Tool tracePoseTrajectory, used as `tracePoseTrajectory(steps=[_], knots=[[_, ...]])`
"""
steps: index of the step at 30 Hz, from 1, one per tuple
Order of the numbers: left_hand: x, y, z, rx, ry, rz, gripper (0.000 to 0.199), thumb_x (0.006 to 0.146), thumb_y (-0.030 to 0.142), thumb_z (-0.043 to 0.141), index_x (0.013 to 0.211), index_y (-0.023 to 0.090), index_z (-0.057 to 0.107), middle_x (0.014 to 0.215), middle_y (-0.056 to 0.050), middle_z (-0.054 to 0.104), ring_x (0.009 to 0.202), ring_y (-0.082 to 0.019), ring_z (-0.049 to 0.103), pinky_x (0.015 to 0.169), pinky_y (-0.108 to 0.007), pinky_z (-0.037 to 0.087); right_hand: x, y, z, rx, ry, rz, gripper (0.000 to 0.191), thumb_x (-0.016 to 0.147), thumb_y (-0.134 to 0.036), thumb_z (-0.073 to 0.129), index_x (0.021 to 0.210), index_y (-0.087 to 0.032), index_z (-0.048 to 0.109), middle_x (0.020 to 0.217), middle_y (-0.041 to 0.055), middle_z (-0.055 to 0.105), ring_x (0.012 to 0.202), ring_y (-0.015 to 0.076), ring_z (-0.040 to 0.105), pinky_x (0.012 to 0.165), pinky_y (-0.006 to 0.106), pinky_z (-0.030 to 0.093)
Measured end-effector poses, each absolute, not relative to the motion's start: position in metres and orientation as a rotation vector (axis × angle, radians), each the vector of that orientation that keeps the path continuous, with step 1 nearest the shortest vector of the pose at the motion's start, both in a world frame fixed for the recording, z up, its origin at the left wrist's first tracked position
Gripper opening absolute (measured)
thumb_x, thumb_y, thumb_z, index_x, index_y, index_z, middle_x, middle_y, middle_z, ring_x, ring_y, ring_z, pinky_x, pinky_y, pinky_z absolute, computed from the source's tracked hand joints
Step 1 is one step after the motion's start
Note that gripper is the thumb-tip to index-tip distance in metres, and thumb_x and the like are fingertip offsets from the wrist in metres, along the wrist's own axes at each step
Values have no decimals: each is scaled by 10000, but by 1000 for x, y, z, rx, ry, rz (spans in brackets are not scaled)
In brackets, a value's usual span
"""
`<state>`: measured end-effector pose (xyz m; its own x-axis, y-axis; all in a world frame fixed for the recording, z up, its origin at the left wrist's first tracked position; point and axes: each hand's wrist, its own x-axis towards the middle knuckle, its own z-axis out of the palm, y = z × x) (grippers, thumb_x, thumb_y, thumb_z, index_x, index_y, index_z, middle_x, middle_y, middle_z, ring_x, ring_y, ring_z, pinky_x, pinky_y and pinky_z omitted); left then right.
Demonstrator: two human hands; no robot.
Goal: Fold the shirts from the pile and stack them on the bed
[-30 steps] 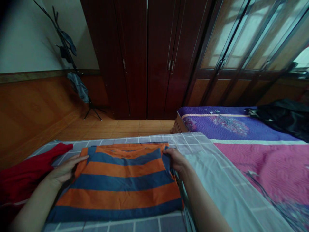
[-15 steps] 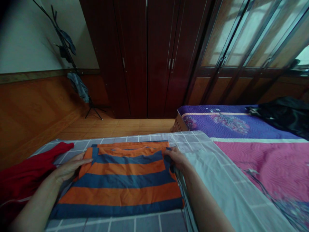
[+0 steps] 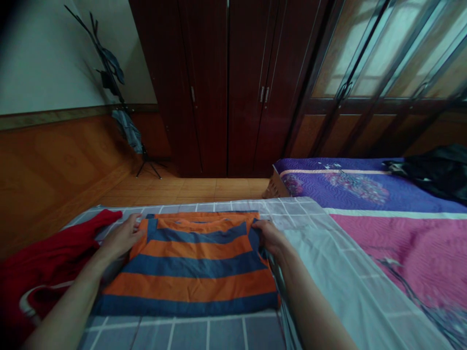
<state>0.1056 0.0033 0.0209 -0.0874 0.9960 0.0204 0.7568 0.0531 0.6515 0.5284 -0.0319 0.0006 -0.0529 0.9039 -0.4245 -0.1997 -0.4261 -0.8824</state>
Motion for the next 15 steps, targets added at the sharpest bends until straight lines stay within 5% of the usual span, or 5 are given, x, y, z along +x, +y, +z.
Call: tracePoseTrajectory(steps=[5,9,12,15], knots=[[195,-1,45,2095,1466,762,360,823,270,474,1165,181,540,1100,-76,642,1015,-212,613,907,-337,471,526,-33,1,-1309,-863,1588,113,700,-192,516,711,-148,619,659,61,685,560,164,635,562,255,523],[291,11,43,2101,870,600,600,704,87,494,1298,171,474,1405,-98,446,1313,-225,374,1112,-366,249,530,-35,4,-1287,-943,1576,107,722,-244,572,745,-148,612,662,53,678,582,166,634,538,244,505],[340,27,33,2028,698,438,721,611,40,499,1321,159,451,1358,-106,497,1240,-220,462,1009,-324,383,532,-37,6,-1267,-1005,1567,162,741,-295,594,817,-153,614,705,48,685,629,162,643,554,232,502],[365,41,24,1974,671,314,609,587,69,487,1190,124,554,1073,-87,651,921,-194,623,741,-264,491,537,-39,9,-1259,-1065,1566,230,756,-362,603,851,-152,606,709,38,678,595,138,627,519,209,486]])
